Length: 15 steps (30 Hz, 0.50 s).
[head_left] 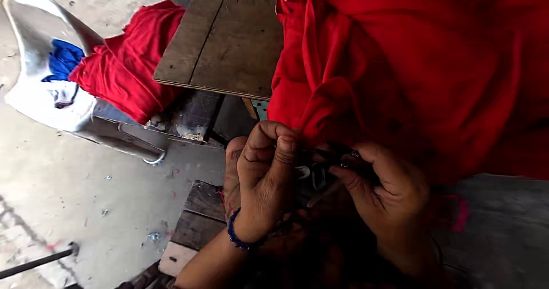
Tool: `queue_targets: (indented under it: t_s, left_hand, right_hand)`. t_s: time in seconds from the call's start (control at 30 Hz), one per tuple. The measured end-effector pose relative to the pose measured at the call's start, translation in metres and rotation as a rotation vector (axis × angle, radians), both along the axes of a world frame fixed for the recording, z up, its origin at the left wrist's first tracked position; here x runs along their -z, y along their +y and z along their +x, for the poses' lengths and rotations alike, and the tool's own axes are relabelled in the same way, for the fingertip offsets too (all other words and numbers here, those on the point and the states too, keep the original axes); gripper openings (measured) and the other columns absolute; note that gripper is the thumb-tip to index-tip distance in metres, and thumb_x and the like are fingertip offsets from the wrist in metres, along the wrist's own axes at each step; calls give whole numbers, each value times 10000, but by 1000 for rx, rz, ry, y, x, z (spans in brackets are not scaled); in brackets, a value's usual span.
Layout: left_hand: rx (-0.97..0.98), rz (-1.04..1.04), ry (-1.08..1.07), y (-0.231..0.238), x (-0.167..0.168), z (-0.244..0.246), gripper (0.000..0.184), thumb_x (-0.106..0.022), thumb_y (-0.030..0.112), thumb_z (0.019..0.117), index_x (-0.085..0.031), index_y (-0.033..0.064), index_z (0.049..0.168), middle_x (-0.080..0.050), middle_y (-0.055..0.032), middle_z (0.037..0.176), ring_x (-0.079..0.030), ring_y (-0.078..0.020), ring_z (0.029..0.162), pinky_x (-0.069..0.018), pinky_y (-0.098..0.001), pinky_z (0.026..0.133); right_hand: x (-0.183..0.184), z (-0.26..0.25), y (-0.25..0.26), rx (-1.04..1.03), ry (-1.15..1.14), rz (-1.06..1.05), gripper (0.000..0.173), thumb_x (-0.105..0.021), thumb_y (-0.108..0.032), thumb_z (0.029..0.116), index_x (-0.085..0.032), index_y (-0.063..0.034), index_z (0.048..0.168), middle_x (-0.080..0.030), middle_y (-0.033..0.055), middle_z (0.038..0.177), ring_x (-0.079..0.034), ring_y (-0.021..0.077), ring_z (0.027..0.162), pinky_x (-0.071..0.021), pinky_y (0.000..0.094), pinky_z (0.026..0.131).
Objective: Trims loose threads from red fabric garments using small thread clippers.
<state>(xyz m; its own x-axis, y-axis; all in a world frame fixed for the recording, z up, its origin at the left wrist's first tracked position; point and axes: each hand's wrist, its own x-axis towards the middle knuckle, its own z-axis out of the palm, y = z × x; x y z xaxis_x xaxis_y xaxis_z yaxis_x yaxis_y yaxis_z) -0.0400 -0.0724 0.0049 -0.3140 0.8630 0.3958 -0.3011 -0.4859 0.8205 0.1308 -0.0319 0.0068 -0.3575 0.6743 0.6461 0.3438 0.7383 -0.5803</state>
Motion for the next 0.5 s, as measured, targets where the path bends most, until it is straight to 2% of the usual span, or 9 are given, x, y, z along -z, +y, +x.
queue_targets:
  t_s: [0.1,0.23,0.4,0.5]
  left_hand:
    - [16,27,-3,-4,2,1,111,-525,217,1079,-621,163,1070,-712,16,970,-722,-105,891,-631,-312,801]
    - [-5,60,63,-6,7,0,102,-538,229,1074,-615,162,1084,-695,17,1038,-703,-103,958,-620,-316,829]
    - [-11,83,123,-5,12,0,75,-531,189,1075,-601,160,1074,-633,44,988,-665,-62,922,-608,-284,813]
    - [-5,76,106,-3,15,1,94,-494,195,1089,-582,172,1065,-628,48,976,-667,-66,924,-611,-301,830]
  right_hand:
    - [0,-4,-1,58,-48,53,259,-675,-273,1008,-677,-16,976,-642,41,781,-604,50,710,-493,197,643]
    - [-1,-11,-1,103,-76,116,271,-666,-273,1013,-662,-6,962,-596,48,742,-566,63,666,-457,195,606]
    - [-3,-14,-2,100,-87,145,274,-659,-266,1017,-671,2,963,-597,55,749,-570,68,683,-455,191,621]
    - [-3,-14,-3,119,-107,147,254,-632,-228,1031,-685,5,945,-603,65,734,-575,86,677,-455,209,618]
